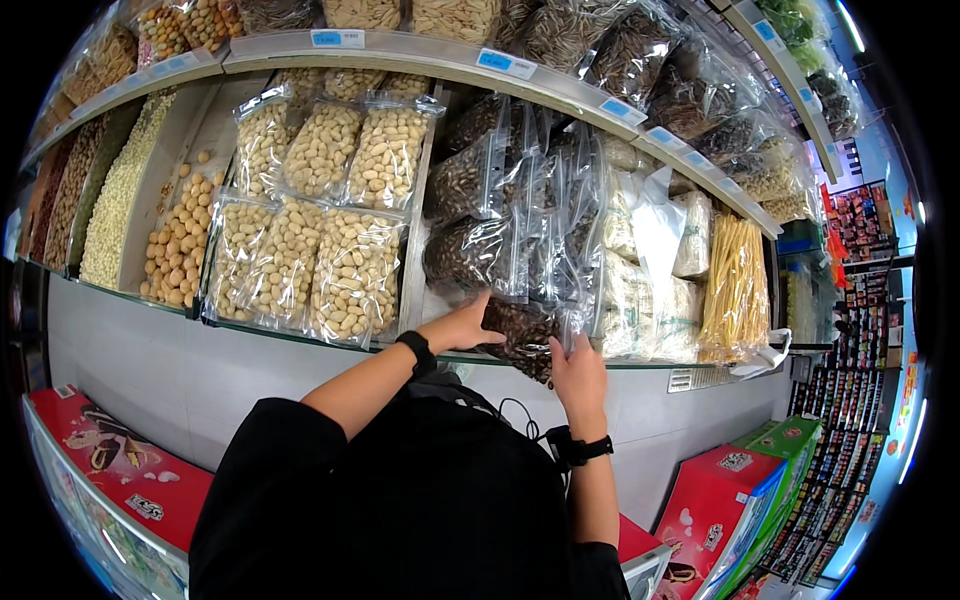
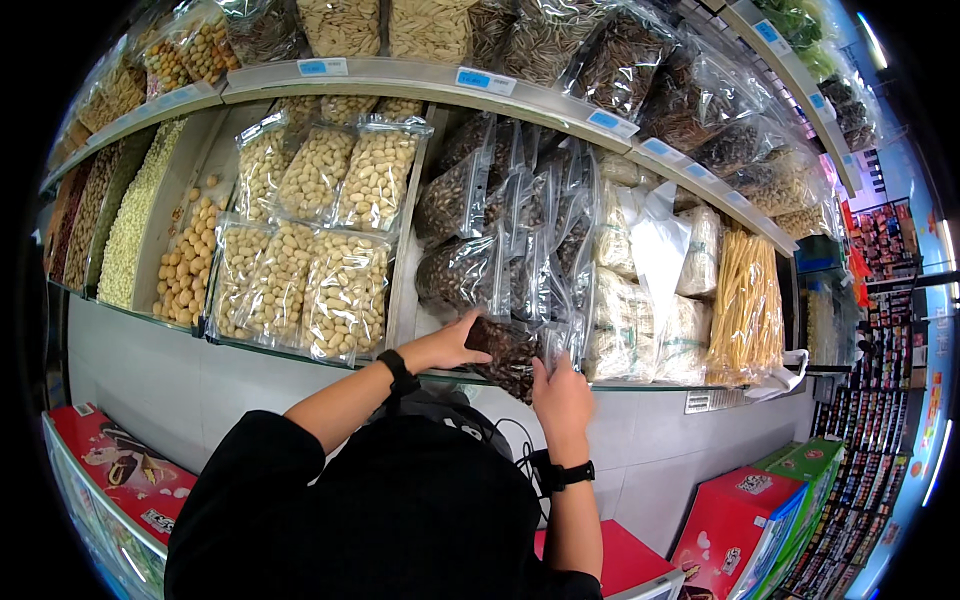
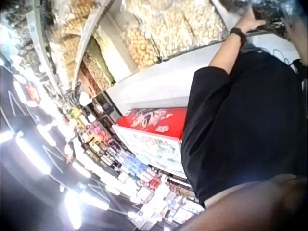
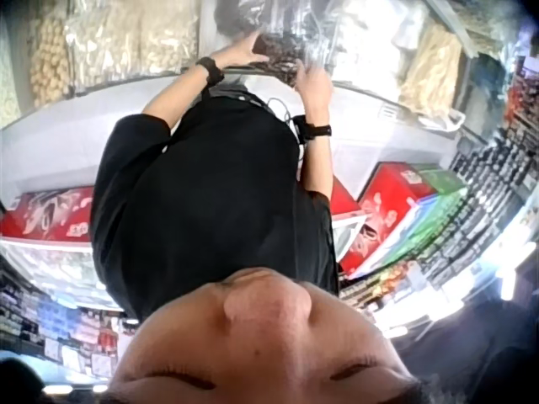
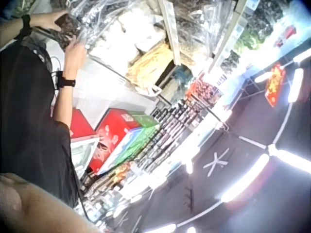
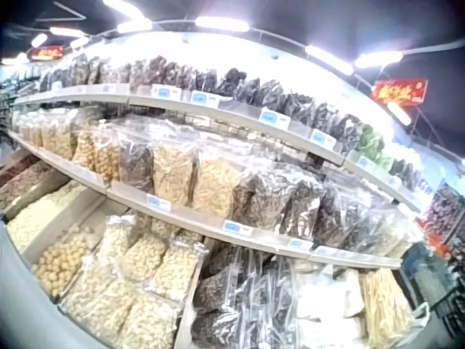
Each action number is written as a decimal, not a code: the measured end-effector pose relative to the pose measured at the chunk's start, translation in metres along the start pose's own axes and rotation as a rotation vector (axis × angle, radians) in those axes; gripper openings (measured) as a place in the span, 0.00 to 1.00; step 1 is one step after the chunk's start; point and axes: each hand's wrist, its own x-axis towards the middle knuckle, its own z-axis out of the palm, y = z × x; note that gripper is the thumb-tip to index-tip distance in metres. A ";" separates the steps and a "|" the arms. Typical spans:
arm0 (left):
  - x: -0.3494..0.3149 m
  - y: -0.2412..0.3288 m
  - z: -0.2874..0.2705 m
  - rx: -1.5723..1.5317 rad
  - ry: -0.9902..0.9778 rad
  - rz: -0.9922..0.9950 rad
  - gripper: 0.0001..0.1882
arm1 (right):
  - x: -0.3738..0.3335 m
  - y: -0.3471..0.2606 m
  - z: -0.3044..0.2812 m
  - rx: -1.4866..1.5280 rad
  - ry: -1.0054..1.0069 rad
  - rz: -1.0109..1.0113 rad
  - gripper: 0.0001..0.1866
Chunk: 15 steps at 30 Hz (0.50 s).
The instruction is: The person picks up bags of dried goods from a display case and places them onto shelves, and later moves bags of cashews from one shelf to another.
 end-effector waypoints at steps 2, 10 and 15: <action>-0.005 0.008 0.005 -0.087 -0.041 -0.012 0.55 | 0.004 -0.013 -0.001 0.053 0.003 0.021 0.20; -0.019 0.062 -0.004 0.004 -0.122 -0.213 0.59 | 0.014 -0.013 0.000 0.278 0.018 -0.111 0.21; -0.014 0.035 -0.008 0.121 -0.090 -0.145 0.48 | -0.034 0.026 -0.021 0.740 0.241 0.138 0.19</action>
